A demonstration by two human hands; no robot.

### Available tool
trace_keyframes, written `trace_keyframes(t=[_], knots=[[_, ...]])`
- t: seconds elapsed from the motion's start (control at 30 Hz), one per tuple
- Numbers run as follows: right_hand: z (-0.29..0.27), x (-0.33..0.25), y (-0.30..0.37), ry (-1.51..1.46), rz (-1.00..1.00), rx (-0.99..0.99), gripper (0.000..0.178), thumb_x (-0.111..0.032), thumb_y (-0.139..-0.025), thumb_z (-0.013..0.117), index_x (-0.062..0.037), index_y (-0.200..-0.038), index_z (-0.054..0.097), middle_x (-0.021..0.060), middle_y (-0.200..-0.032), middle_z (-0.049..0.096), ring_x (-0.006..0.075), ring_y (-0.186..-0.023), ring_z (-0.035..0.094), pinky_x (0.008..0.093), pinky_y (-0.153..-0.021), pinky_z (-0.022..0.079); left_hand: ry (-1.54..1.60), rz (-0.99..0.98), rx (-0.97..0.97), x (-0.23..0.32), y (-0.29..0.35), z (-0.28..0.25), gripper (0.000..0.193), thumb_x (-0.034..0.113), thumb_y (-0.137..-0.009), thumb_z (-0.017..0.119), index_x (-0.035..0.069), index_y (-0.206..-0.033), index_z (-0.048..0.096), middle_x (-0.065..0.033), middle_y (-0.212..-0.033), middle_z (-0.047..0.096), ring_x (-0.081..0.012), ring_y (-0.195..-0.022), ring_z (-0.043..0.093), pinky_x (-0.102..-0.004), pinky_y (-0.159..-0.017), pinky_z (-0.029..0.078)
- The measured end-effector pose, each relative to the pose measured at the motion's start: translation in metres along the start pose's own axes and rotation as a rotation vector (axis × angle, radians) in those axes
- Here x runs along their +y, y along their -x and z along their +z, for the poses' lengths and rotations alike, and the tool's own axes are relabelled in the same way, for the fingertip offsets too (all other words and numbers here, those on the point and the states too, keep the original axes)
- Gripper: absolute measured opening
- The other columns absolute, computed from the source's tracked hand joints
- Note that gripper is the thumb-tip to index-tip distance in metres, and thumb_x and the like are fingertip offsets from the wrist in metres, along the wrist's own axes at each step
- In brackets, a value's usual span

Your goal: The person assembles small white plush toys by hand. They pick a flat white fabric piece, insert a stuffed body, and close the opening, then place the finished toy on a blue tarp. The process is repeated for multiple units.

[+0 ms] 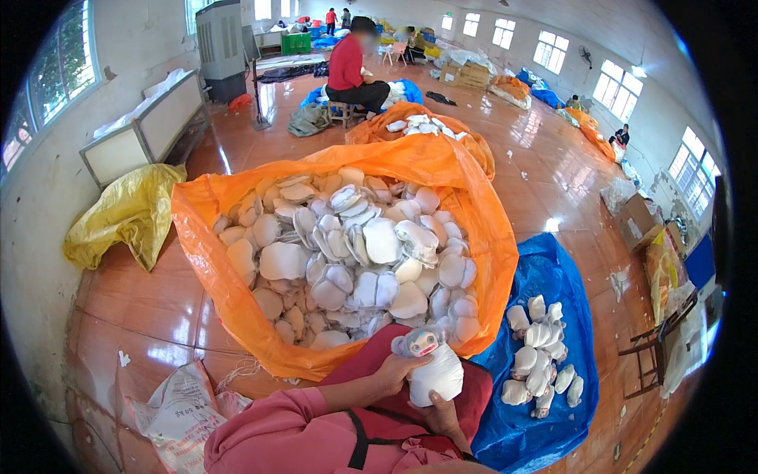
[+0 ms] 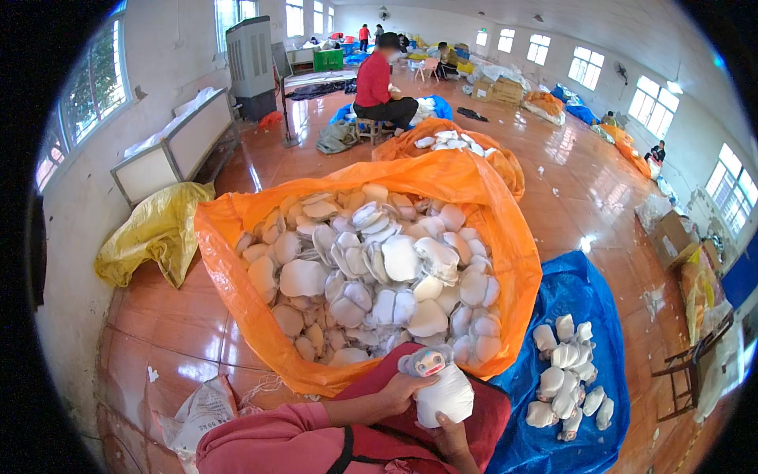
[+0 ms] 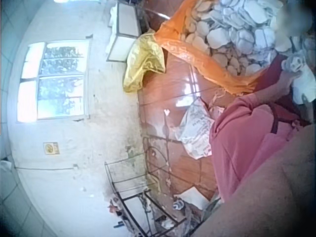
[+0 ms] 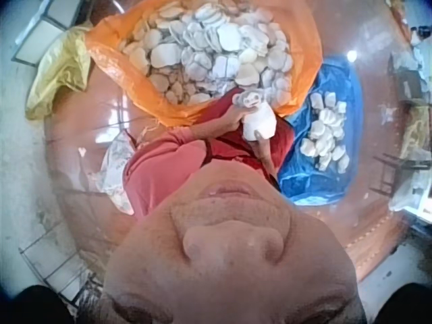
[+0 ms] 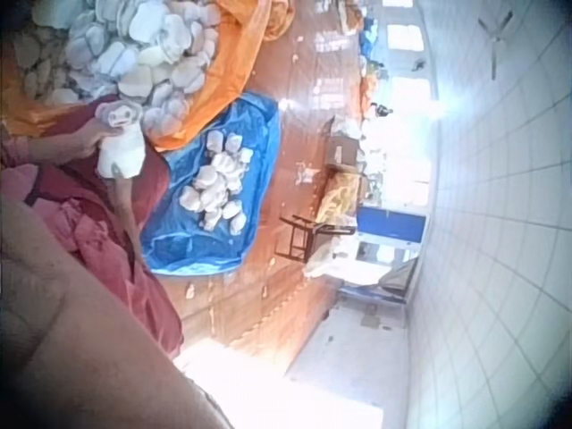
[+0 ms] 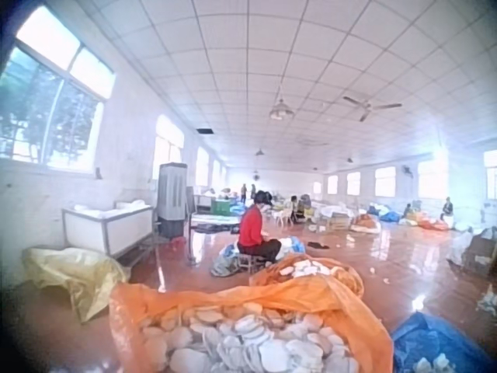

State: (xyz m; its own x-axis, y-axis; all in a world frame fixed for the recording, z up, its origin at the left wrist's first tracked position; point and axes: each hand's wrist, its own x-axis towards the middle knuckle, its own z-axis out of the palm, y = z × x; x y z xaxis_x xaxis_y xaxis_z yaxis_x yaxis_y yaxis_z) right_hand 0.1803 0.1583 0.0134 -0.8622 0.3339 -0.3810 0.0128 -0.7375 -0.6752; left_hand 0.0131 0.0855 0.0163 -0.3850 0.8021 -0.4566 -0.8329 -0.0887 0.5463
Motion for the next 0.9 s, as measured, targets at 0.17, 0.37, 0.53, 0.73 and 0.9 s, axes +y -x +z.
trace_keyframes(t=[0.17,0.37,0.53,0.73,0.9], knots=[[-0.009,0.014,-0.005,-0.032,-0.088,0.033,0.070,-0.017,-0.080,0.073,-0.0106,-0.139,0.035,0.0085,-0.130,0.051,0.0264,-0.116,0.053,0.0466,-0.100,0.044,0.012,0.029,0.017,-0.003,-0.004,-0.002,0.039,0.014,-0.077,0.079,0.003,-0.111,0.061,-0.0068,-0.102,0.066,-0.0200,-0.093,0.063,-0.0345,-0.078,0.051],[-0.014,0.020,-0.007,-0.031,-0.280,0.066,0.064,-0.009,-0.081,0.070,-0.0075,-0.137,0.038,0.0088,-0.133,0.049,0.0266,-0.121,0.050,0.0428,-0.103,0.041,0.060,0.046,0.033,-0.013,-0.006,-0.005,0.037,0.009,-0.080,0.074,0.004,-0.114,0.060,-0.0066,-0.107,0.065,-0.0203,-0.099,0.062,-0.0350,-0.087,0.049],[-0.020,0.025,-0.006,-0.073,-0.216,0.082,0.058,-0.005,-0.083,0.064,-0.0053,-0.135,0.040,0.0097,-0.131,0.051,0.0270,-0.121,0.050,0.0426,-0.104,0.040,0.140,0.035,-0.009,0.002,0.006,0.005,0.037,0.007,-0.081,0.072,0.005,-0.116,0.059,-0.0065,-0.112,0.064,-0.0207,-0.103,0.061,-0.0355,-0.091,0.047],[0.011,-0.038,0.003,0.765,-0.428,0.100,0.050,-0.012,-0.090,0.059,-0.0015,-0.134,0.039,0.0139,-0.132,0.049,0.0279,-0.119,0.051,0.0433,-0.101,0.042,-0.200,0.168,0.019,-0.001,-0.001,0.005,0.038,0.010,-0.081,0.073,0.005,-0.117,0.060,-0.0049,-0.109,0.065,-0.0188,-0.102,0.061,-0.0338,-0.089,0.047],[-0.044,-0.032,0.006,0.171,-0.398,0.054,0.071,-0.042,-0.080,0.071,-0.0001,-0.131,0.044,0.0134,-0.126,0.055,0.0225,-0.116,0.053,0.0353,-0.099,0.042,-0.690,0.096,0.018,0.001,0.011,0.021,0.052,0.018,-0.074,0.081,0.004,-0.119,0.059,-0.0048,-0.112,0.064,-0.0167,-0.102,0.059,-0.0328,-0.090,0.046]])
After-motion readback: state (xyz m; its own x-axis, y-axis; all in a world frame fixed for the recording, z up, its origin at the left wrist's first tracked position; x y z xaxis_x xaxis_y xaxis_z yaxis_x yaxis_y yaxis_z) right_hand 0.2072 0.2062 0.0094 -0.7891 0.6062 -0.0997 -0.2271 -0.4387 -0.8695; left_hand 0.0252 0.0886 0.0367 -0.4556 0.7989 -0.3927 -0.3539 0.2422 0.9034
